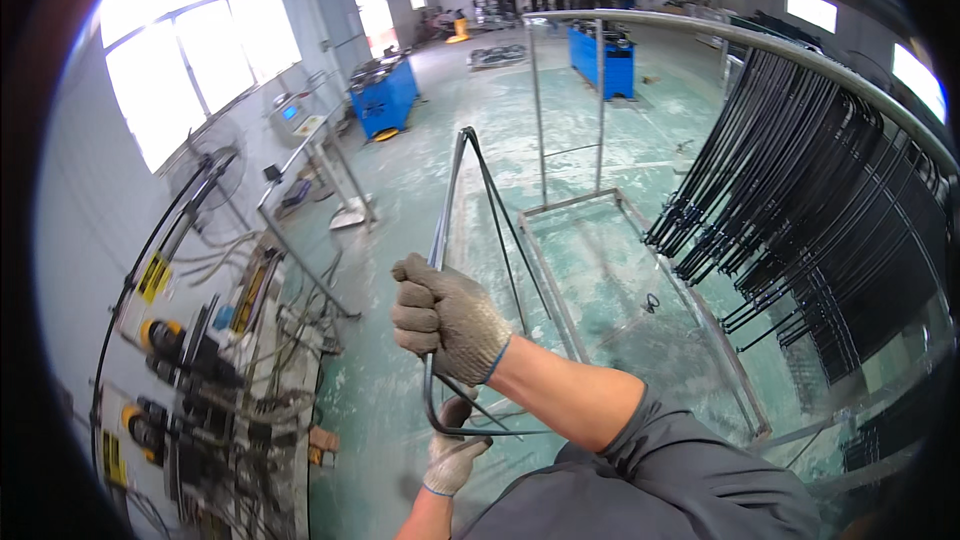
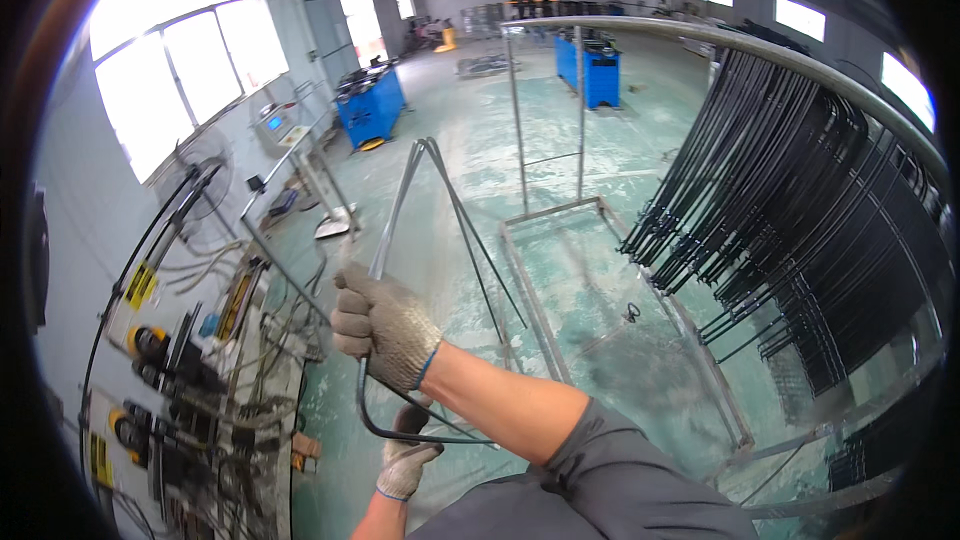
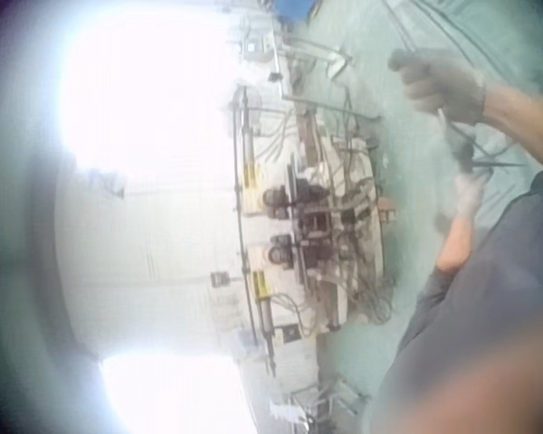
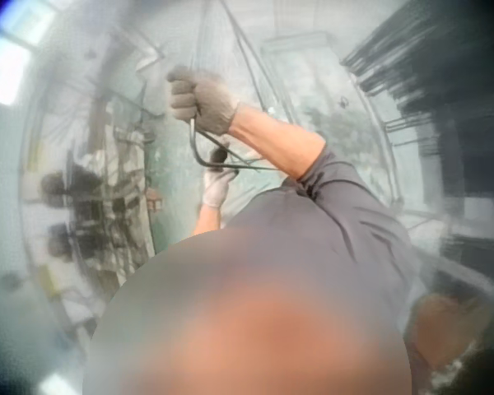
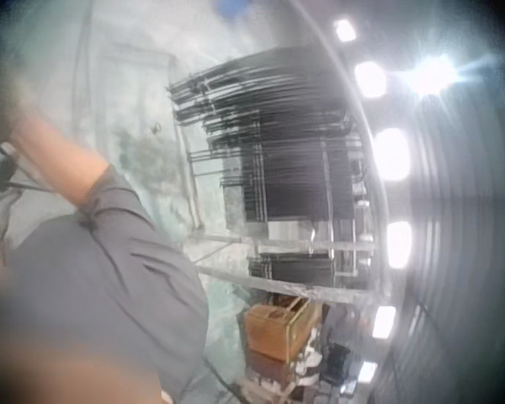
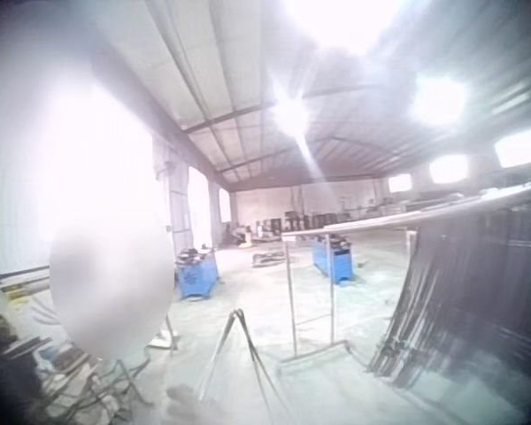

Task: The person grinds the ends of metal rods with an angle grinder, measures and marks them with a tape measure, then bends them using a manual tube bender. The bent rods are measured again and placed into a rack.

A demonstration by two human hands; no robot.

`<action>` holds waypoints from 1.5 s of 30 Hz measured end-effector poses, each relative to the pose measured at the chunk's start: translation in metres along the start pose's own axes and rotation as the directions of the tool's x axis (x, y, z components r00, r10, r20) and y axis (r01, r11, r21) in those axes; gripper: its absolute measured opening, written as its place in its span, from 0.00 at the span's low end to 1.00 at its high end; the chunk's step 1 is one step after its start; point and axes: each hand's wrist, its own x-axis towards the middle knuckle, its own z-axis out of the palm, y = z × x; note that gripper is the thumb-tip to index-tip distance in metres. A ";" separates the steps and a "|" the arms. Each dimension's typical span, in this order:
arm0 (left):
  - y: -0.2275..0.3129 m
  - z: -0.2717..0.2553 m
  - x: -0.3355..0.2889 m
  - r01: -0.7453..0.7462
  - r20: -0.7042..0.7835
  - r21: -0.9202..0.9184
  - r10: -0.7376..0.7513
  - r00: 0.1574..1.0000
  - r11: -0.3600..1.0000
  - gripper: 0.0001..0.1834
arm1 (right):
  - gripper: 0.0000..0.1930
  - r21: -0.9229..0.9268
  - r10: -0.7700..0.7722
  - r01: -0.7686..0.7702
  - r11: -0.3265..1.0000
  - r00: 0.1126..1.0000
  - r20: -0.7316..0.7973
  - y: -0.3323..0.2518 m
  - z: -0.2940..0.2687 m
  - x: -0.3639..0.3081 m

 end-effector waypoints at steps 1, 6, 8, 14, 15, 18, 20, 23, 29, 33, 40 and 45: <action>0.004 -0.003 0.025 0.031 0.030 -0.076 -0.029 0.999 0.997 0.45 | 0.13 0.017 -0.022 0.022 1.000 1.000 -0.008 -0.013 -0.006 0.021; 0.002 0.013 0.142 -0.051 -0.057 -0.057 0.048 0.997 0.997 0.35 | 0.13 0.053 -0.158 0.162 0.985 0.984 -0.077 -0.084 -0.033 0.121; 0.001 0.026 0.196 0.067 -0.246 -0.119 -0.094 0.965 0.991 0.27 | 0.14 0.027 -0.179 0.185 0.982 0.974 -0.139 -0.110 -0.039 0.155; 0.028 0.031 0.340 -0.243 -0.475 -0.135 0.152 0.867 0.961 0.05 | 0.16 -0.359 -0.289 0.254 0.898 0.956 -0.047 -0.166 -0.048 0.234; 0.036 0.030 0.363 -0.262 -0.500 -0.142 0.160 0.851 0.954 0.06 | 0.15 -0.415 -0.231 0.189 0.890 0.971 -0.053 -0.181 -0.049 0.246; 0.053 0.032 0.429 -0.343 -0.502 -0.172 0.217 0.837 0.924 0.10 | 0.16 -0.466 -0.271 0.249 0.849 0.962 0.019 -0.219 -0.048 0.281; 0.058 0.029 0.479 -0.398 -0.448 -0.150 0.297 0.843 0.905 0.09 | 0.16 -0.512 -0.275 0.238 0.825 0.961 0.003 -0.250 -0.051 0.313; 0.056 0.012 0.565 -0.327 -0.306 -0.173 0.264 0.915 0.929 0.10 | 0.16 -0.570 -0.335 0.299 0.766 0.941 0.043 -0.297 -0.058 0.371; 0.025 -0.015 0.738 -0.120 -0.085 0.019 0.122 0.989 0.993 0.08 | 0.14 -0.575 -0.305 0.365 0.732 0.931 0.202 -0.417 -0.051 0.497; 0.026 -0.034 0.852 -0.114 -0.049 0.160 0.123 0.991 0.981 0.10 | 0.14 -0.531 -0.299 0.424 0.734 0.903 0.308 -0.517 -0.029 0.573; 0.046 -0.034 1.008 -0.201 -0.032 0.325 0.223 0.974 0.924 0.26 | 0.19 -0.502 -0.181 0.369 0.783 0.906 0.383 -0.668 -0.026 0.655; 0.045 -0.036 1.052 -0.182 -0.086 0.346 0.224 0.971 0.920 0.30 | 0.19 -0.495 -0.197 0.424 0.759 0.873 0.445 -0.773 -0.046 0.695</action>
